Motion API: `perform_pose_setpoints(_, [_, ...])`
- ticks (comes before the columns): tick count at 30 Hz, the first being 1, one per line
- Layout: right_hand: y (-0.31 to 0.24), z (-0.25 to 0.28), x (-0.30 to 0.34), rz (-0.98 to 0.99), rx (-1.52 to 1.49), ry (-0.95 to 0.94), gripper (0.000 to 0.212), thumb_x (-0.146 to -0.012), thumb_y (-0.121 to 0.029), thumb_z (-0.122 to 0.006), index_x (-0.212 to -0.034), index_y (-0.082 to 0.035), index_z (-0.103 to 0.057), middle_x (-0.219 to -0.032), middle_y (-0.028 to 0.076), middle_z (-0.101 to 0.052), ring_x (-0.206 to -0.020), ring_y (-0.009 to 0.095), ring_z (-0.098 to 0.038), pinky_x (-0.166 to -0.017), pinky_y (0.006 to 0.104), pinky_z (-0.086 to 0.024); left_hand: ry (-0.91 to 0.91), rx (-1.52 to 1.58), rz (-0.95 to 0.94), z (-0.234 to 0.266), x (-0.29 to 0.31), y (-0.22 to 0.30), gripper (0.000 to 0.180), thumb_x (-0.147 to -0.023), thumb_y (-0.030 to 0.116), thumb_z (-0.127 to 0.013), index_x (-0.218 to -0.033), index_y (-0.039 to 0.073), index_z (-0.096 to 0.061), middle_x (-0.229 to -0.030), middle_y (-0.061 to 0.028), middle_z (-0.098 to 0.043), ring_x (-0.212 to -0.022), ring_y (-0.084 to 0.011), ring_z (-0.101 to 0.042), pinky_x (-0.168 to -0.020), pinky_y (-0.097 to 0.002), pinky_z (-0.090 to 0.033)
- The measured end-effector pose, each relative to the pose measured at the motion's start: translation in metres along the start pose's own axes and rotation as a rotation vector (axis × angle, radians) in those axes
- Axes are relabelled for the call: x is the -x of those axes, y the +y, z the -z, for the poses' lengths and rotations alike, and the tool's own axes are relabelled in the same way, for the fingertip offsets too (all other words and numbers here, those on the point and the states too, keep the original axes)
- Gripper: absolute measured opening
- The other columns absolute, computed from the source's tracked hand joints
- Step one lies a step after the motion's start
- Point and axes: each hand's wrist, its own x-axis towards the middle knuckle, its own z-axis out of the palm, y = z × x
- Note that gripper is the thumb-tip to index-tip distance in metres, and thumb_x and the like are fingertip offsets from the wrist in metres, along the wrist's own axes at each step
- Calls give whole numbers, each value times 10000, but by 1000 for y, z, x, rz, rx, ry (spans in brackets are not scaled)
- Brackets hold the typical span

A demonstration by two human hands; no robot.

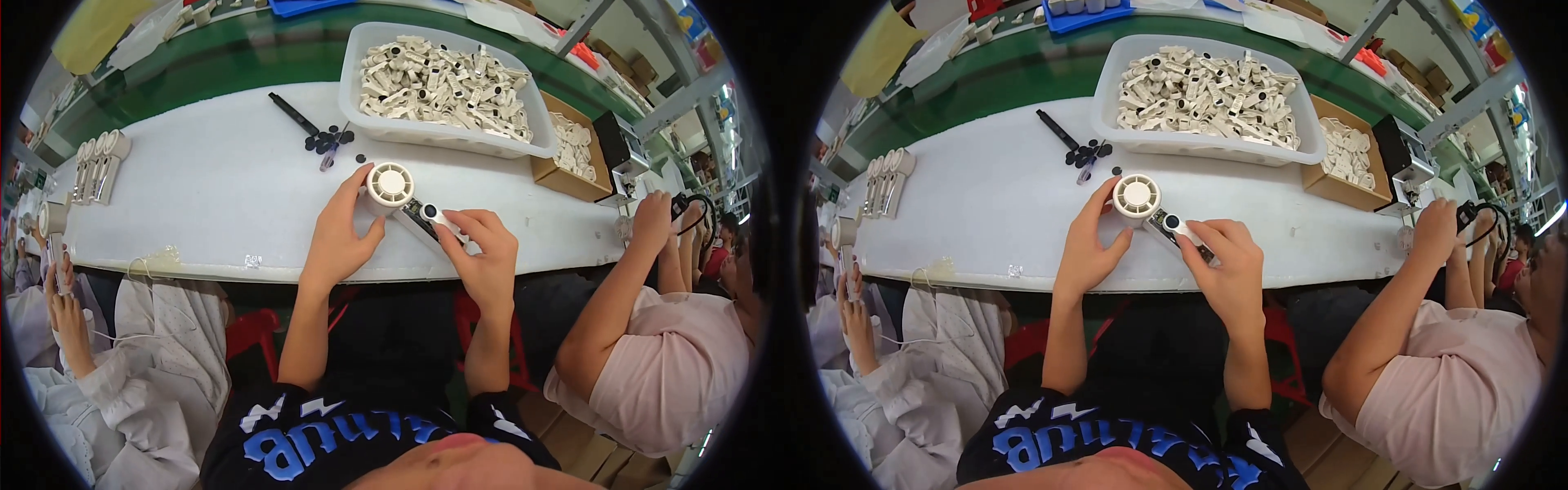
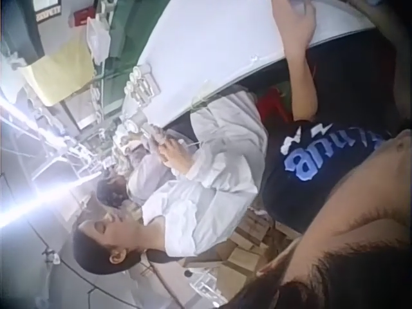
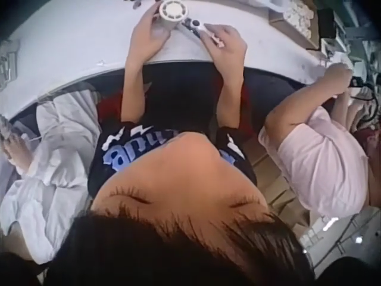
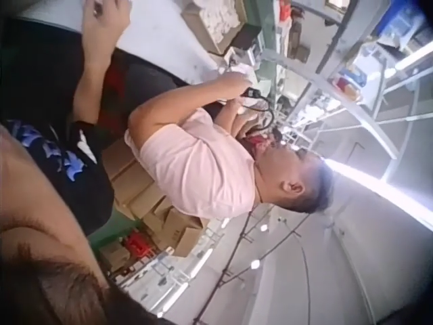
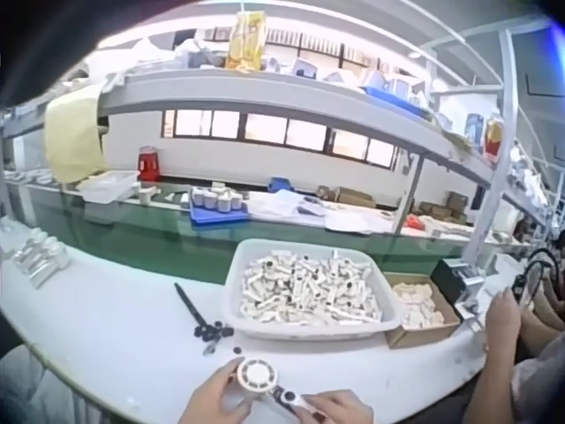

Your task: The person assembles handheld fans by hand, combining plastic casings, internal components, and screws.

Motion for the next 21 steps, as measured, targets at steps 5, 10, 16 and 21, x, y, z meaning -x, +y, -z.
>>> perform_pose_setpoints(5, [2,-5,-7,63,141,-101,193,-751,-43,-795,-928,4,-733,-739,90,-622,-650,193,-586,-570,301,-444,12,-7,-26,-3,4,1,688,-781,67,-661,-1425,49,-419,-1337,-204,-541,-1212,-368,-541,-1031,-414,-430])
perform_pose_setpoints(10, [-5,-2,-18,60,260,-206,165,-762,-47,-788,-912,0,-737,-737,96,-617,-628,211,-571,-564,315,-435,-11,-24,-20,1,3,3,736,-753,75,-678,-1439,52,-412,-1331,-207,-547,-1213,-377,-537,-1028,-419,-433])
perform_pose_setpoints(16, [-1,-1,-27,42,220,-288,173,-763,-54,-790,-921,-5,-742,-747,95,-634,-629,200,-574,-567,308,-437,-7,-2,-65,-2,1,5,782,-717,75,-695,-1446,55,-413,-1322,-205,-557,-1211,-379,-537,-1023,-421,-438])
perform_pose_setpoints(21, [-4,-6,-13,-126,63,-155,185,-756,-72,-804,-917,-2,-743,-779,88,-664,-651,162,-589,-575,280,-441,22,-14,-70,-3,0,-1,788,-707,71,-699,-1443,56,-419,-1329,-207,-551,-1214,-380,-536,-1024,-421,-438])
